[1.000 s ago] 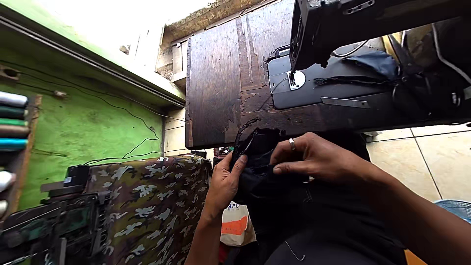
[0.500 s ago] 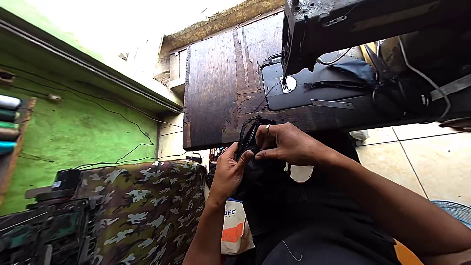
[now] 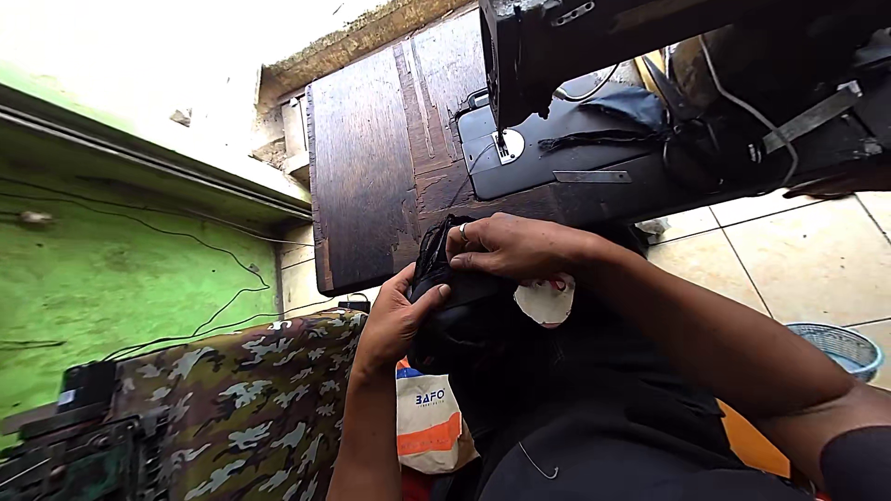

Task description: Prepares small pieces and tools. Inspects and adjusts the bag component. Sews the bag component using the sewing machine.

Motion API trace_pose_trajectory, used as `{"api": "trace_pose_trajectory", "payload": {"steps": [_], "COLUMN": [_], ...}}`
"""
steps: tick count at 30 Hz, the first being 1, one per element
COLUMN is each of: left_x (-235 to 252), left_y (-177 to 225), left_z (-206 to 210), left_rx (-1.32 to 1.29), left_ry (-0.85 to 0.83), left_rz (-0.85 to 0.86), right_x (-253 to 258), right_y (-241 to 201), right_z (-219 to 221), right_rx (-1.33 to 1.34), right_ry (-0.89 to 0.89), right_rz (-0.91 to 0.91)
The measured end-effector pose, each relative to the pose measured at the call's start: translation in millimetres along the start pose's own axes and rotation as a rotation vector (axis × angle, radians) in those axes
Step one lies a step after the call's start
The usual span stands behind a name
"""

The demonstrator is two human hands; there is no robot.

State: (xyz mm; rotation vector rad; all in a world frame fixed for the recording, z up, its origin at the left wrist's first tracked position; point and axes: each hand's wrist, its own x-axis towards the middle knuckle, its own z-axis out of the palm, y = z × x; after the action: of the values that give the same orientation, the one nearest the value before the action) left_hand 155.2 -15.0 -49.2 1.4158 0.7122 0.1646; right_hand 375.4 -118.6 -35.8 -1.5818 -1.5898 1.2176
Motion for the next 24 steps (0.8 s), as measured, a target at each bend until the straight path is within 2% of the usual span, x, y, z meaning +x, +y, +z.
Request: {"api": "trace_pose_trajectory", "payload": {"steps": [6, 11, 15, 24], "left_x": [2, 3, 2, -5], "left_y": [-2, -1, 0, -5], "left_z": [-4, -1, -1, -4], "left_rx": [-0.050, -0.086, -0.070, -0.118], "left_ry": [0.029, 0.018, 0.023, 0.055], "left_rz": [0.002, 0.012, 0.001, 0.040], "right_x": [-10, -9, -7, -29], "right_y": [6, 10, 14, 37], "right_z": [-22, 0, 2, -8], "right_rx": [0.068, 0.039, 0.052, 0.112], "right_ry": [-0.061, 0.033, 0.039, 0.059], "right_rz": [0.000, 0.055, 0.081, -0.024]}}
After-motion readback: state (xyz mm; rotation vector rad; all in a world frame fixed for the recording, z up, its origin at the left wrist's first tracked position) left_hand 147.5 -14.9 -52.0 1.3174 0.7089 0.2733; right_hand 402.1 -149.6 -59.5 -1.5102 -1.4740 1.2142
